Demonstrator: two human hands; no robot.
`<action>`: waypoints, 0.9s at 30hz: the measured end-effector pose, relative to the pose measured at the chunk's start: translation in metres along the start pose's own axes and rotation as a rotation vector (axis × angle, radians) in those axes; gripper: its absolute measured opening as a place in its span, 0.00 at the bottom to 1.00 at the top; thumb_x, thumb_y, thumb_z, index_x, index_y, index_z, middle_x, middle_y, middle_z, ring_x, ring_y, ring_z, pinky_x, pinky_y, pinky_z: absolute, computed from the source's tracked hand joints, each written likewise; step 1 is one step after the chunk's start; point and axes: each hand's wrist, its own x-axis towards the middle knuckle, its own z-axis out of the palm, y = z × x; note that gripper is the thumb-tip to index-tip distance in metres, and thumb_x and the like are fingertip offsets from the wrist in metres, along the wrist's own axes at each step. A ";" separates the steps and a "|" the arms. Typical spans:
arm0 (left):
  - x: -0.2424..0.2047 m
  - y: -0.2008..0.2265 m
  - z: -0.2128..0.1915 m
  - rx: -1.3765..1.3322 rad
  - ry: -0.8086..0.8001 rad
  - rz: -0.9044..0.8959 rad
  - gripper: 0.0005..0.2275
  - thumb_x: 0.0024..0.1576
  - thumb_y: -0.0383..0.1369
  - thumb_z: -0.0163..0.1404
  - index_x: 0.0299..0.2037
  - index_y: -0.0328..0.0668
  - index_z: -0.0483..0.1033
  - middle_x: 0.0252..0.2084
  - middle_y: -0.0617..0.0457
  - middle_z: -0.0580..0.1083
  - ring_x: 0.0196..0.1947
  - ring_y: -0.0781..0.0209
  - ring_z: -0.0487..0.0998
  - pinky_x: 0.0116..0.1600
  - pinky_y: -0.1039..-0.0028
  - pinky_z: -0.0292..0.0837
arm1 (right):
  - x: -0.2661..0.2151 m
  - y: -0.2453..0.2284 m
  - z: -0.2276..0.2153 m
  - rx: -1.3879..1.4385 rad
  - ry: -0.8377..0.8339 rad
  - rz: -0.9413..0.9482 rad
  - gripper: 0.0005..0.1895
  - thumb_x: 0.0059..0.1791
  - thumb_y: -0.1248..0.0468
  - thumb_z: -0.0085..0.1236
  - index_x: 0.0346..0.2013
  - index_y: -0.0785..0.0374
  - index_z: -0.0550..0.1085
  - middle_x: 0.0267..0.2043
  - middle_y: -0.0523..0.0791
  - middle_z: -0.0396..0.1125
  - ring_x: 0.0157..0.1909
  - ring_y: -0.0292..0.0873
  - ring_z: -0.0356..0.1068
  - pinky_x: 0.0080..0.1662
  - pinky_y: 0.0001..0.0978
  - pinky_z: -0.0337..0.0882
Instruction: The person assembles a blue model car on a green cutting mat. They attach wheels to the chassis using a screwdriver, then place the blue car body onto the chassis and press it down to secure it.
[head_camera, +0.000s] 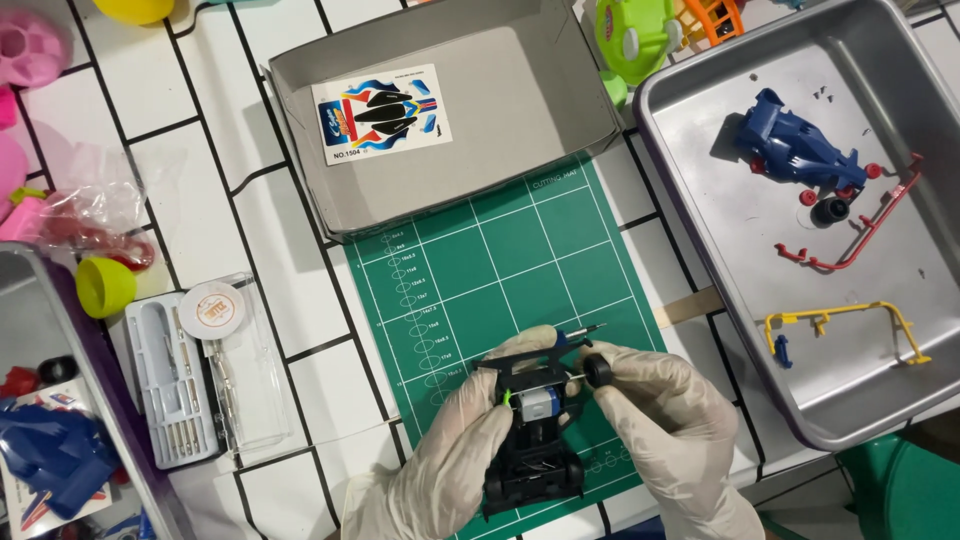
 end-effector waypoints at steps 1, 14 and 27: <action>-0.001 -0.002 0.000 0.001 -0.002 0.024 0.29 0.68 0.44 0.37 0.74 0.31 0.49 0.74 0.39 0.57 0.71 0.46 0.64 0.71 0.59 0.66 | 0.000 0.000 0.000 0.018 0.010 0.040 0.14 0.45 0.77 0.61 0.45 0.69 0.76 0.51 0.58 0.75 0.57 0.55 0.78 0.60 0.47 0.83; -0.030 -0.087 -0.038 0.529 0.211 0.248 0.24 0.65 0.23 0.44 0.72 0.33 0.53 0.76 0.40 0.57 0.77 0.49 0.56 0.80 0.67 0.48 | -0.001 -0.001 -0.001 -0.057 0.011 0.039 0.08 0.46 0.75 0.60 0.39 0.63 0.77 0.48 0.57 0.76 0.60 0.59 0.77 0.66 0.55 0.78; -0.029 -0.091 -0.044 0.380 0.081 0.200 0.24 0.67 0.25 0.39 0.74 0.32 0.48 0.78 0.44 0.50 0.78 0.54 0.50 0.81 0.71 0.40 | -0.007 -0.003 0.005 -0.216 0.075 -0.033 0.09 0.46 0.76 0.61 0.39 0.63 0.76 0.52 0.60 0.74 0.59 0.56 0.77 0.61 0.42 0.82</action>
